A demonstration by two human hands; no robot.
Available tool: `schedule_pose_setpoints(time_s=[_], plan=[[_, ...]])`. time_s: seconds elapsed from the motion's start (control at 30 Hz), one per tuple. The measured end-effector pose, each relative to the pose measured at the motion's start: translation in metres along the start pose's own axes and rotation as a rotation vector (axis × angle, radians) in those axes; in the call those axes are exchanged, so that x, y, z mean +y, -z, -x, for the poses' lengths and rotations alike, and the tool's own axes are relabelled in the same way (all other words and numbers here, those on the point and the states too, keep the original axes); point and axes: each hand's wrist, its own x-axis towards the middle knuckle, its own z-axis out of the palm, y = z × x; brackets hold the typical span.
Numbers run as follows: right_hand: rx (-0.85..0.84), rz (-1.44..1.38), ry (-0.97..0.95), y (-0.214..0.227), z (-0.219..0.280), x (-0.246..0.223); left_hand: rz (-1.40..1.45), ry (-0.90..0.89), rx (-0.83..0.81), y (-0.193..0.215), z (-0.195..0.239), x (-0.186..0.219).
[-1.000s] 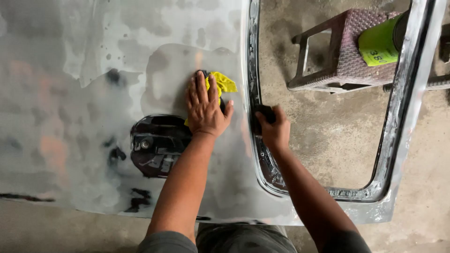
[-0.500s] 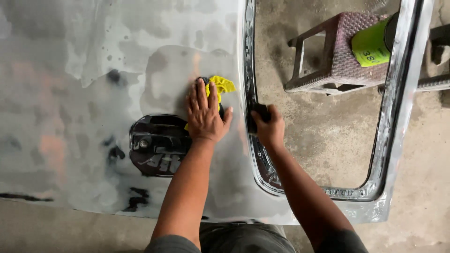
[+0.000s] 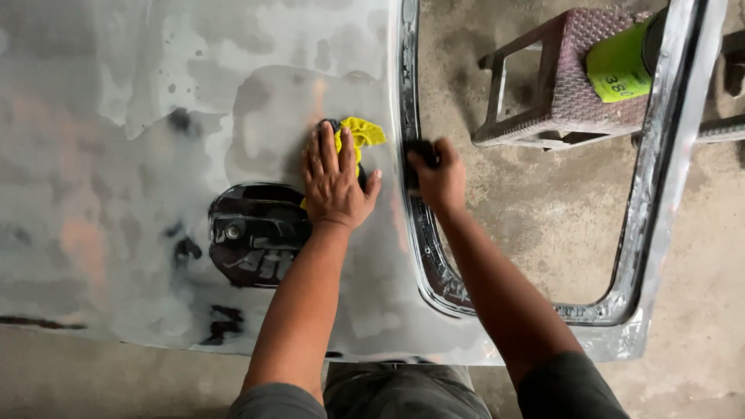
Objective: The person sands the surface and edges of a car door using sandpaper and water.
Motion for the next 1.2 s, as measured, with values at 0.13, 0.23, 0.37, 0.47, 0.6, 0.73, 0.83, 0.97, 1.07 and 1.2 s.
schedule_pose_setpoints(time_s=[0.13, 0.23, 0.37, 0.47, 0.6, 0.73, 0.83, 0.97, 1.07, 1.2], plan=[[-0.023, -0.007, 0.042, 0.024, 0.052, 0.026, 0.019, 0.007, 0.027, -0.001, -0.001, -0.002], [-0.035, 0.02, 0.025, 0.022, 0.041, 0.02, 0.026, 0.002, 0.001, -0.001, -0.002, -0.001], [0.037, -0.035, 0.034, -0.008, -0.017, 0.007, 0.004, -0.008, -0.005, -0.001, 0.0, -0.003], [0.109, 0.01, 0.173, -0.019, -0.033, 0.003, 0.022, -0.016, -0.01, -0.002, 0.003, -0.005], [0.116, 0.046, 0.154, -0.018, -0.034, -0.001, -0.03, 0.091, 0.074, -0.004, 0.011, 0.004], [0.19, 0.061, 0.27, -0.02, -0.039, 0.002, -0.036, 0.174, 0.091, 0.001, 0.018, 0.006], [0.125, 0.023, 0.143, -0.016, -0.031, 0.001, -0.004, 0.105, 0.03, 0.001, 0.024, 0.0], [0.067, 0.021, 0.09, -0.007, -0.009, 0.014, 0.015, 0.058, 0.039, 0.001, 0.023, -0.002], [0.039, 0.009, 0.08, 0.005, 0.02, 0.024, 0.011, 0.036, 0.032, 0.002, 0.021, -0.004], [-0.048, -0.041, -0.064, 0.02, 0.051, 0.02, 0.038, -0.01, -0.002, 0.001, 0.02, -0.006]])
